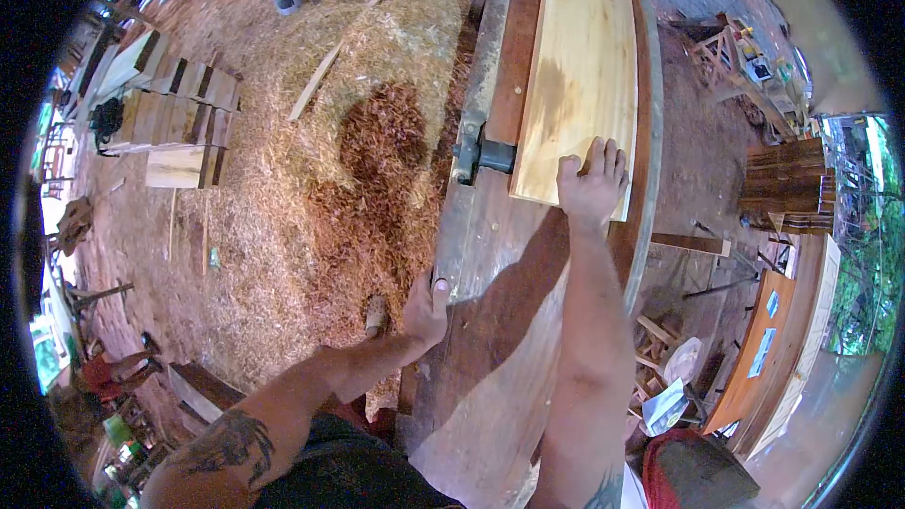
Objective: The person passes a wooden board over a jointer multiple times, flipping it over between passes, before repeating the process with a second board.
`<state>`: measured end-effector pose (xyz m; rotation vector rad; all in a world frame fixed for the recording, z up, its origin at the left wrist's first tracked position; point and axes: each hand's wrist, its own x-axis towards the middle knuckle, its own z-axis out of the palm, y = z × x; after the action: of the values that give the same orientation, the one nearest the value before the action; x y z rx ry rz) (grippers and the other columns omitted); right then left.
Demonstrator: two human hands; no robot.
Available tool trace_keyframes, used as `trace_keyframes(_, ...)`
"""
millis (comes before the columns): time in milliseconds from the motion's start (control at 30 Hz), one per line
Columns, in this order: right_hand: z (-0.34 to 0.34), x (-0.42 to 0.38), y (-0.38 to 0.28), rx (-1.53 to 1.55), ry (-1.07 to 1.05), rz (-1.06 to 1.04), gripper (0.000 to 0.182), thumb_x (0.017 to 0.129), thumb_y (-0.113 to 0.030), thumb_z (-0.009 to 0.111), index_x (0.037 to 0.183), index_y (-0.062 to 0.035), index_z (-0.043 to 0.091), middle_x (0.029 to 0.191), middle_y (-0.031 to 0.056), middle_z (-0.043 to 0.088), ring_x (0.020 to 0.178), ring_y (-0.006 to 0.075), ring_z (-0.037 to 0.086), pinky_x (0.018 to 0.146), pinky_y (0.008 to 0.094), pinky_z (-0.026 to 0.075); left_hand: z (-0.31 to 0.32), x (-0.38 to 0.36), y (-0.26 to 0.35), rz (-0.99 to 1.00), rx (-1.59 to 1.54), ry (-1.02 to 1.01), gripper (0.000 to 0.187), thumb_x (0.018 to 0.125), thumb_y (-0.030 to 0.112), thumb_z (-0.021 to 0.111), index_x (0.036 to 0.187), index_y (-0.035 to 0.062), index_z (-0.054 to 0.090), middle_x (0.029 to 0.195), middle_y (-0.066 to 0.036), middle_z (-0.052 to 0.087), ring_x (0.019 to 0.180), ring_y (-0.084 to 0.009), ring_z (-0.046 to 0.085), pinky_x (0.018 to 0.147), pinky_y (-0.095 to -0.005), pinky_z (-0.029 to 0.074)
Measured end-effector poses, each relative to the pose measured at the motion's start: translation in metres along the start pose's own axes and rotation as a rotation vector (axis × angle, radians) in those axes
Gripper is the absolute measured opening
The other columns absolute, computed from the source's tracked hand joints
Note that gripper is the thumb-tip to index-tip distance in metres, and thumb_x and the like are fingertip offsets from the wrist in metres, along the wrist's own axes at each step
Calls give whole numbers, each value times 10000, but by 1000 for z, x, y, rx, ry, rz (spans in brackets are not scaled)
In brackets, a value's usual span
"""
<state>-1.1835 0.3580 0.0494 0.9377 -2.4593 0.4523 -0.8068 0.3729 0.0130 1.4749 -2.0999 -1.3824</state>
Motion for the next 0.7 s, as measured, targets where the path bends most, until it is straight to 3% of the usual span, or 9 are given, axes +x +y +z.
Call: trace_keyframes(700, 33, 36, 4, -42, 42, -15, 556, 890, -375, 604, 1331, -51, 697, 1406, 211, 665, 1347, 420, 586, 1113, 606, 436, -4, 1, 5, -48, -15, -40, 585, 1084, 398, 454, 1473, -39, 459, 1347, -319, 562, 1254, -494, 543, 1094, -540, 432)
